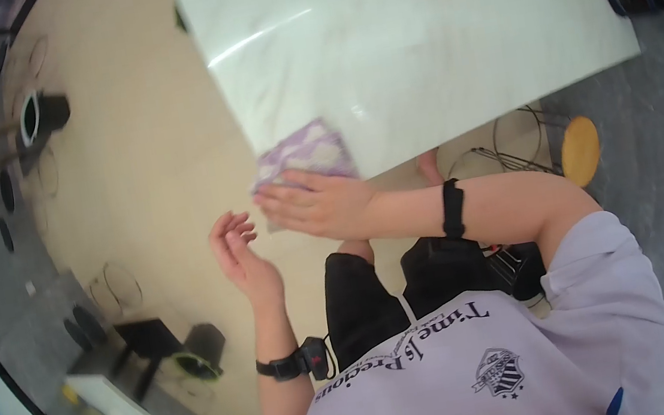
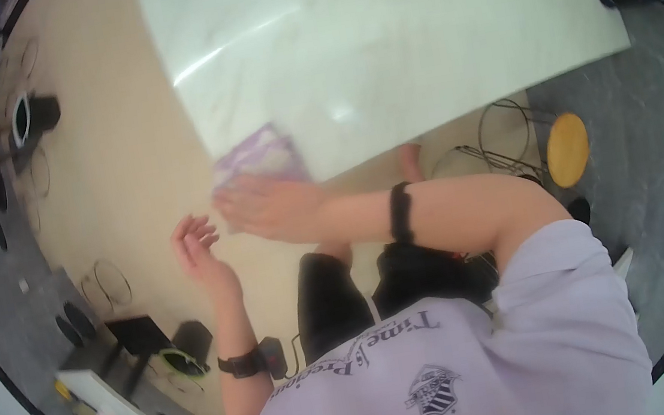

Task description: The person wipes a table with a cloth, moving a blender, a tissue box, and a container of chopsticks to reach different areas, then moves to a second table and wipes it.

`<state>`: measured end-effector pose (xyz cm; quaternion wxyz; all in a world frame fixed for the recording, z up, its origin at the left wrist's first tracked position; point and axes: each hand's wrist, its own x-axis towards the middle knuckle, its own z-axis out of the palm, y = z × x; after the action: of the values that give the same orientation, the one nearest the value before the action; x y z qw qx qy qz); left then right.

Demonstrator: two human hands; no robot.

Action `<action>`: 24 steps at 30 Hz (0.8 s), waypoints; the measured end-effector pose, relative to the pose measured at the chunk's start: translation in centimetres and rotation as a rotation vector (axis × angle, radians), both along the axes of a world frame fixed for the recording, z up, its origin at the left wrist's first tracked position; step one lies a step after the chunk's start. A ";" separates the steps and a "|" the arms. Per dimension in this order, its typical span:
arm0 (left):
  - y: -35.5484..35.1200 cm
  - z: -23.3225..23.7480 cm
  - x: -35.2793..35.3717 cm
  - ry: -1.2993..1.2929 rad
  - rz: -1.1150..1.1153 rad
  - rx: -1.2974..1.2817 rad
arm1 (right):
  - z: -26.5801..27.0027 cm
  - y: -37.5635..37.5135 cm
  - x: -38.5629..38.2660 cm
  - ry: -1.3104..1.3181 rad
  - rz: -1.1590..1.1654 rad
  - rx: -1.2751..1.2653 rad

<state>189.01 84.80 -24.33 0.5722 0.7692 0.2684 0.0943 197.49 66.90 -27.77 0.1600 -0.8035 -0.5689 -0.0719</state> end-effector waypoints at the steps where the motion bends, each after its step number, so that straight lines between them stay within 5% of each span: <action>1: -0.2 0.0 0.2 0.002 -0.003 0.019 | 0.2 -0.7 0.3 -0.010 -0.039 -0.015; 9: 0.0 -0.7 3.0 0.053 -0.053 0.213 | 1.3 -13.1 3.1 -0.148 -0.205 -0.041; 15: -1.5 -2.3 3.7 0.155 -0.101 0.200 | 0.9 -31.1 5.7 -0.254 -0.261 -0.048; 17: -1.7 -2.7 4.5 0.229 0.040 0.089 | 1.8 -37.5 7.6 -0.207 -0.282 -0.083; 22: 5.2 -4.7 3.2 0.350 -0.080 0.414 | 1.6 -52.5 10.7 -0.155 -0.417 -0.100; 24: 6.1 -5.5 2.9 0.641 -0.058 0.820 | 1.0 -60.2 11.8 -0.260 -0.466 -0.272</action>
<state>191.92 90.91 -29.86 0.1151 0.9275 0.3496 -0.0646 209.33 6.70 -26.76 -0.0440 -0.9106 -0.3891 -0.1320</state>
